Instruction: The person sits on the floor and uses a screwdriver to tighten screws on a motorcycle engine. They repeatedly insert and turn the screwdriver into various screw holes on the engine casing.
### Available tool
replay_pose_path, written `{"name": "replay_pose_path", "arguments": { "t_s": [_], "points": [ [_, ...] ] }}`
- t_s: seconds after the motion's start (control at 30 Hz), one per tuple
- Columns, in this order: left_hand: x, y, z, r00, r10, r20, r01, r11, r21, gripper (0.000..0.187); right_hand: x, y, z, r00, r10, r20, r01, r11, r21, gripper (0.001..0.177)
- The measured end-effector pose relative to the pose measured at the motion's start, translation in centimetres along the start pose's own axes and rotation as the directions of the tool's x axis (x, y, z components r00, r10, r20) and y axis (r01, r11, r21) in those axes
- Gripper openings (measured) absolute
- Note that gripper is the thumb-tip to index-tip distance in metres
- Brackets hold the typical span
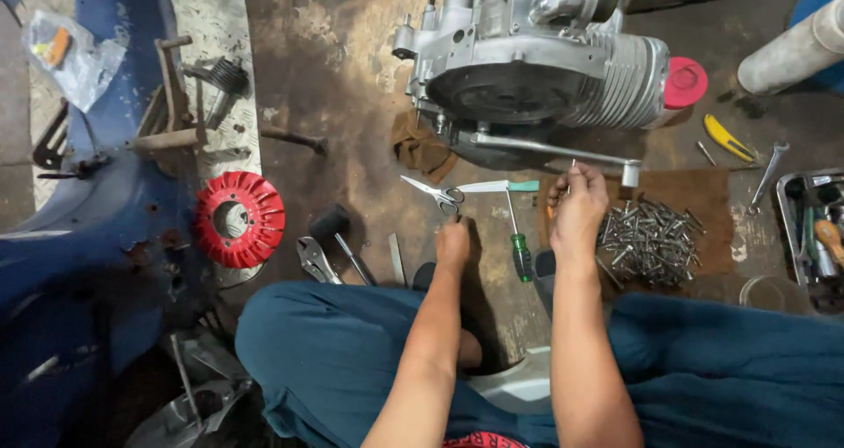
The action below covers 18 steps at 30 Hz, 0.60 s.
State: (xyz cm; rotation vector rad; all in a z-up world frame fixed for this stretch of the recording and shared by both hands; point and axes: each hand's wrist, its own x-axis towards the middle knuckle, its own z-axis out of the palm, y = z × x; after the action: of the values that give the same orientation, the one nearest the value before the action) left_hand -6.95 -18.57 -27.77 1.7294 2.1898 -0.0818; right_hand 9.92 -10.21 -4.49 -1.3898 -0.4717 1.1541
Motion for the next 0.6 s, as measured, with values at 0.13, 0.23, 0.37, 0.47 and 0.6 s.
{"name": "replay_pose_path", "arguments": {
  "t_s": [0.13, 0.23, 0.37, 0.47, 0.6],
  "points": [
    [-0.9, -0.1, -3.0, 0.999, 0.032, -0.027, -0.035, 0.992, -0.124, 0.035, 1.2, 0.8, -0.3, 1.000, -0.021, 0.002, 0.021, 1.000, -0.009, 0.006],
    [-1.1, -0.2, -3.8, 1.000, 0.016, 0.019, -0.012, 0.980, -0.199, 0.034, 1.1, 0.7, -0.4, 1.000, -0.015, 0.004, 0.015, 1.000, -0.012, 0.009],
    [-0.6, -1.1, -2.1, 0.999, -0.021, 0.026, 0.025, 0.988, -0.151, 0.038, 1.2, 1.0, -0.3, 0.999, -0.032, 0.010, 0.032, 0.999, -0.023, 0.009],
    [-1.1, -1.0, -3.7, 0.998, -0.041, 0.046, 0.047, 0.989, -0.137, 0.041, 1.0, 0.9, -0.4, 1.000, -0.025, 0.011, 0.026, 0.999, -0.036, 0.009],
    [-1.2, -1.6, -4.1, 0.979, -0.200, 0.038, 0.201, 0.924, -0.325, 0.041, 0.2, -0.2, 0.0, 0.998, -0.055, -0.011, 0.054, 0.996, -0.072, 0.014]
  ]
}}
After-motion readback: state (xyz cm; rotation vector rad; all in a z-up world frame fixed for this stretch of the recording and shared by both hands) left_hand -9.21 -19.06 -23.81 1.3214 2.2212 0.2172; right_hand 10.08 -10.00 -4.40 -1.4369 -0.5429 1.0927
